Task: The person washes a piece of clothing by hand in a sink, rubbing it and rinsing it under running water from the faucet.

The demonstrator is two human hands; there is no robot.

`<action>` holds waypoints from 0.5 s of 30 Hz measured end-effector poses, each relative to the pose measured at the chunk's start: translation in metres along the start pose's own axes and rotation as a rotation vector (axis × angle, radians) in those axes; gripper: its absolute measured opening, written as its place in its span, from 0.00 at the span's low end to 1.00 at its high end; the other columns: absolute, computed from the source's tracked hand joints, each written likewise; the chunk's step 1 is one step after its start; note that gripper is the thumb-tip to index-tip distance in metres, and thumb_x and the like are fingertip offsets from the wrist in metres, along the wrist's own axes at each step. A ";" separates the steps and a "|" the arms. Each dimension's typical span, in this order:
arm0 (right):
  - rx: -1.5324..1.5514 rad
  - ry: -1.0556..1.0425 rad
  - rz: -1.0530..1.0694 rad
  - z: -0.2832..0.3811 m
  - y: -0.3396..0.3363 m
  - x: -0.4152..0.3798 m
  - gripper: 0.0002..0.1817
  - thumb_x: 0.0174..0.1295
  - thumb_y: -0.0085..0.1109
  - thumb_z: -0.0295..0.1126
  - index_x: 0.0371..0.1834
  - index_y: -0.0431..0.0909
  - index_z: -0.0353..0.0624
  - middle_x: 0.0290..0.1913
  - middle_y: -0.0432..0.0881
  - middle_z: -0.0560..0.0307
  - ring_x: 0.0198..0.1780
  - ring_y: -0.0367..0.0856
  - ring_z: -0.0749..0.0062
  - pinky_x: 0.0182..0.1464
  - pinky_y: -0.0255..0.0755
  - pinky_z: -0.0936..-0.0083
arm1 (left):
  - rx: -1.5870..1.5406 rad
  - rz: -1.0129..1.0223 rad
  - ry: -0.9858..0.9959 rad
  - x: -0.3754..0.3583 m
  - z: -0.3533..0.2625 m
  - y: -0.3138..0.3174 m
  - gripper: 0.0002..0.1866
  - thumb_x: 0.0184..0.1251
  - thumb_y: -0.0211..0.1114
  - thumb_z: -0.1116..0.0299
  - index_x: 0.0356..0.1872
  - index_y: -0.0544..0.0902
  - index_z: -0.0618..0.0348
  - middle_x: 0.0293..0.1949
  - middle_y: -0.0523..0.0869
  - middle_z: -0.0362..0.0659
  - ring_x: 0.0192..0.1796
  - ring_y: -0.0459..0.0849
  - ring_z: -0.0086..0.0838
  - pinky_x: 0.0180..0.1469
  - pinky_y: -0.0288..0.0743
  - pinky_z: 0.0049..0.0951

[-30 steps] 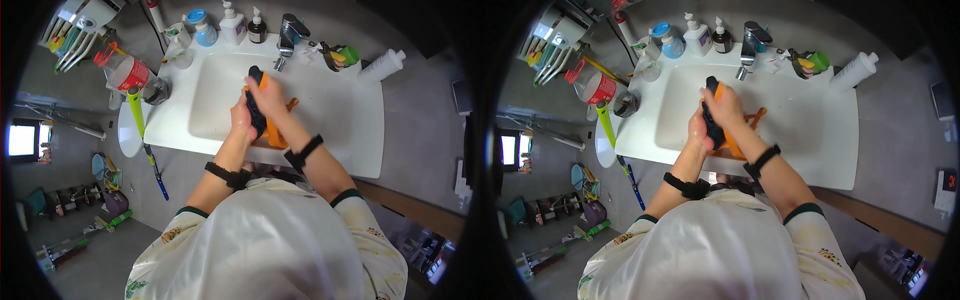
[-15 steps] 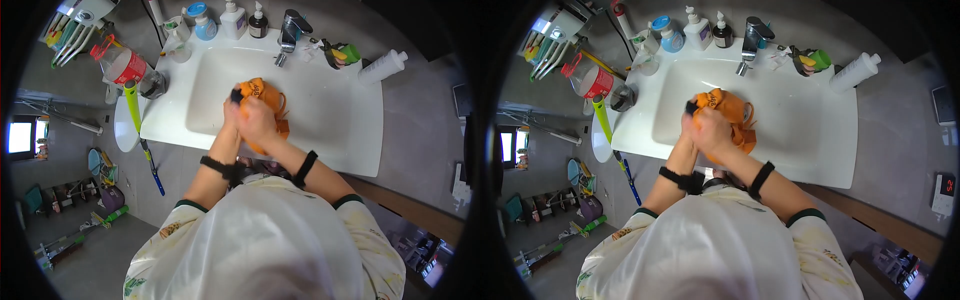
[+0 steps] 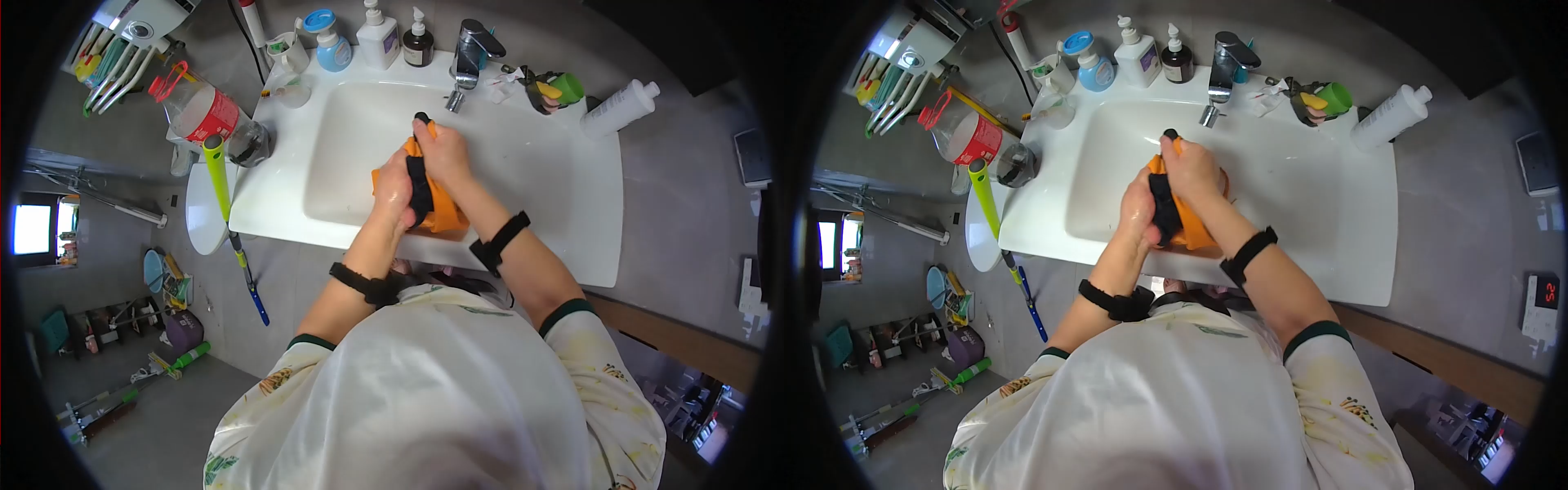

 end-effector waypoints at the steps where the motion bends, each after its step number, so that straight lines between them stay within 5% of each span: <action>1: -0.057 -0.048 -0.054 0.009 0.000 -0.004 0.24 0.62 0.54 0.48 0.22 0.77 0.36 0.22 0.78 0.40 0.27 0.78 0.43 0.32 0.71 0.56 | -0.062 0.032 -0.022 -0.003 -0.009 0.004 0.17 0.74 0.45 0.58 0.45 0.77 0.61 0.35 0.82 0.43 0.37 0.82 0.30 0.42 0.78 0.30; 2: -0.065 -0.056 -0.045 0.013 0.003 -0.015 0.24 0.62 0.54 0.48 0.22 0.77 0.36 0.22 0.78 0.40 0.27 0.78 0.43 0.32 0.71 0.56 | -0.075 0.029 -0.016 0.006 -0.008 -0.003 0.17 0.74 0.45 0.58 0.45 0.77 0.61 0.35 0.82 0.43 0.37 0.82 0.30 0.42 0.78 0.30; 4: -0.029 -0.551 -0.117 0.041 0.011 -0.059 0.20 0.60 0.58 0.43 0.19 0.75 0.38 0.18 0.74 0.43 0.23 0.76 0.44 0.31 0.71 0.56 | -0.190 0.098 0.060 0.027 -0.007 -0.024 0.16 0.73 0.47 0.60 0.44 0.76 0.62 0.37 0.80 0.42 0.38 0.79 0.27 0.43 0.75 0.26; 5: 0.017 -0.638 -0.087 0.072 0.005 -0.084 0.19 0.58 0.63 0.42 0.19 0.74 0.39 0.18 0.71 0.42 0.22 0.73 0.46 0.28 0.67 0.59 | -0.325 0.176 -0.001 -0.001 -0.016 -0.003 0.15 0.73 0.48 0.59 0.41 0.76 0.61 0.36 0.80 0.42 0.37 0.79 0.28 0.42 0.76 0.26; 7: -0.104 -0.374 -0.057 0.040 0.011 -0.053 0.20 0.59 0.60 0.42 0.17 0.74 0.38 0.18 0.73 0.43 0.23 0.75 0.44 0.30 0.70 0.56 | -0.184 -0.028 -0.030 0.009 0.001 -0.025 0.15 0.73 0.48 0.59 0.42 0.76 0.60 0.36 0.80 0.41 0.38 0.79 0.27 0.44 0.75 0.28; 9: -0.079 -0.036 -0.042 0.010 0.002 0.003 0.22 0.60 0.59 0.45 0.18 0.76 0.37 0.21 0.76 0.41 0.24 0.77 0.43 0.30 0.70 0.57 | -0.124 0.026 -0.078 -0.004 0.006 -0.005 0.16 0.72 0.51 0.56 0.43 0.76 0.58 0.37 0.82 0.42 0.35 0.81 0.30 0.42 0.78 0.31; 11: 0.061 0.047 0.022 0.009 0.001 0.001 0.22 0.60 0.58 0.46 0.21 0.78 0.36 0.23 0.78 0.39 0.27 0.77 0.41 0.31 0.70 0.56 | -0.054 -0.017 -0.043 -0.016 -0.006 0.007 0.15 0.72 0.50 0.56 0.43 0.76 0.58 0.36 0.81 0.41 0.34 0.80 0.29 0.41 0.77 0.31; 13: 0.020 -0.132 -0.096 0.032 -0.003 -0.017 0.21 0.60 0.59 0.46 0.22 0.77 0.36 0.27 0.79 0.40 0.30 0.78 0.42 0.33 0.70 0.56 | -0.068 0.026 0.003 -0.016 -0.021 0.011 0.16 0.72 0.49 0.56 0.43 0.76 0.58 0.36 0.81 0.41 0.34 0.80 0.29 0.40 0.77 0.30; 14: -0.085 -0.279 -0.053 0.053 -0.004 -0.042 0.21 0.60 0.58 0.46 0.23 0.76 0.37 0.31 0.80 0.39 0.33 0.79 0.43 0.35 0.71 0.56 | -0.240 0.208 0.024 0.004 -0.010 -0.008 0.16 0.72 0.48 0.56 0.44 0.76 0.58 0.36 0.81 0.41 0.34 0.80 0.29 0.40 0.77 0.29; 15: -0.031 -0.651 -0.118 0.065 0.003 -0.068 0.19 0.61 0.58 0.42 0.22 0.76 0.36 0.27 0.79 0.41 0.28 0.77 0.47 0.30 0.69 0.59 | -0.403 0.391 0.043 0.021 0.001 -0.027 0.17 0.73 0.47 0.57 0.45 0.76 0.59 0.36 0.81 0.41 0.35 0.81 0.29 0.40 0.77 0.28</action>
Point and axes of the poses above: each hand's wrist, its own x-axis towards the middle knuckle, its own y-axis out of the palm, z = x × y, the point moved 4 cm from there along x, towards the middle knuckle
